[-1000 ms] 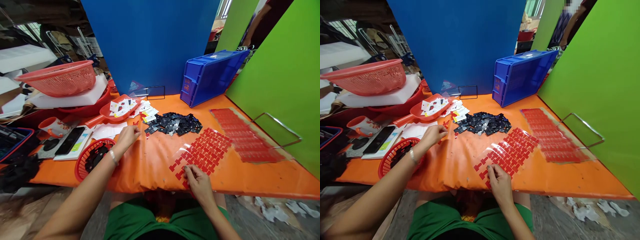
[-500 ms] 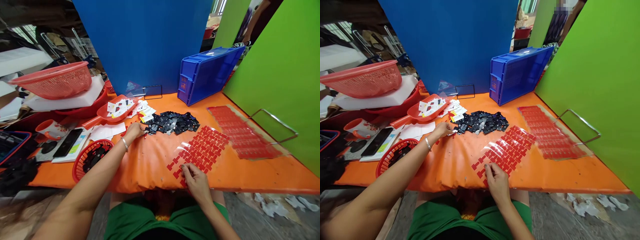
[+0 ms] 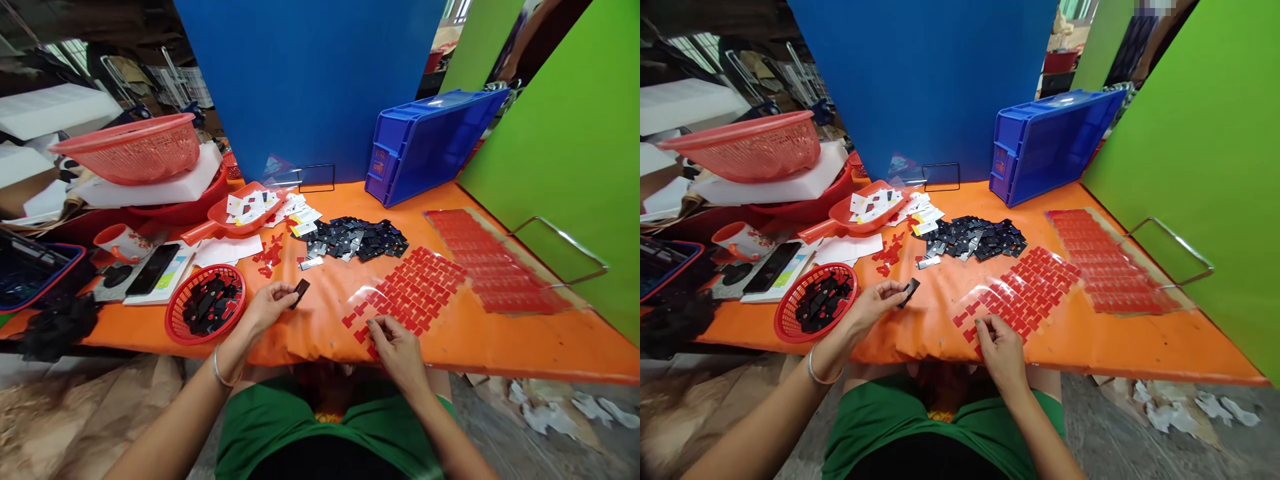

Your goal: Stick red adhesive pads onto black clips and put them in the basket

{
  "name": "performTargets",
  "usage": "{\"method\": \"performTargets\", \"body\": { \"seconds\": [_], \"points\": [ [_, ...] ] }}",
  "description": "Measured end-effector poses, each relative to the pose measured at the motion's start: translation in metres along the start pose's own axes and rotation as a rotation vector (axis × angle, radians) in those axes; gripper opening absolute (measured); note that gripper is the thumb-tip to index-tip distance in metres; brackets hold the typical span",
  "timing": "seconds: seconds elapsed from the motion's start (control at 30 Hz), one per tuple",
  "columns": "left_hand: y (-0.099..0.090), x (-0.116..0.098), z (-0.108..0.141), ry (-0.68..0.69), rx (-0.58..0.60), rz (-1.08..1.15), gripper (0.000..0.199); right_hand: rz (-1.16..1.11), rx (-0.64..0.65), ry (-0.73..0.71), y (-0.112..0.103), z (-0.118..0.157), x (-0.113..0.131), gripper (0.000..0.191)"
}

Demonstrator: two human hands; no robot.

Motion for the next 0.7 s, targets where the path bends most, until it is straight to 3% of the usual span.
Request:
{"method": "performTargets", "body": {
  "seconds": [0.2, 0.3, 0.47, 0.57, 0.7],
  "points": [
    [0.036, 0.013, 0.037, -0.159, 0.054, 0.335, 0.043, 0.039, 0.044, -0.099, 0.001, 0.009, 0.019, 0.021],
    [0.048, 0.018, 0.045, -0.203, 0.07, 0.372, 0.045, -0.07, -0.025, -0.065, -0.023, 0.009, 0.024, 0.022],
    [0.066, 0.03, 0.053, -0.28, 0.125, 0.406, 0.035, -0.271, -0.136, 0.131, -0.073, 0.003, 0.011, 0.032],
    [0.076, 0.036, 0.054, -0.31, 0.142, 0.409, 0.029, -0.304, -0.12, 0.173, -0.084, 0.004, 0.002, 0.034],
    [0.085, 0.037, 0.053, -0.305, 0.162, 0.405, 0.026, -0.145, -0.199, 0.104, -0.09, 0.01, -0.005, 0.028]
  ]
}}
Point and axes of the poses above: each hand's wrist, its own z-axis away from the middle knuckle, its own y-axis out of the palm, x = y × z, the point moved 6 cm from there along -z, towards the middle knuckle, and after that the axes turned 11 degrees about y, right-handed, at the moved point
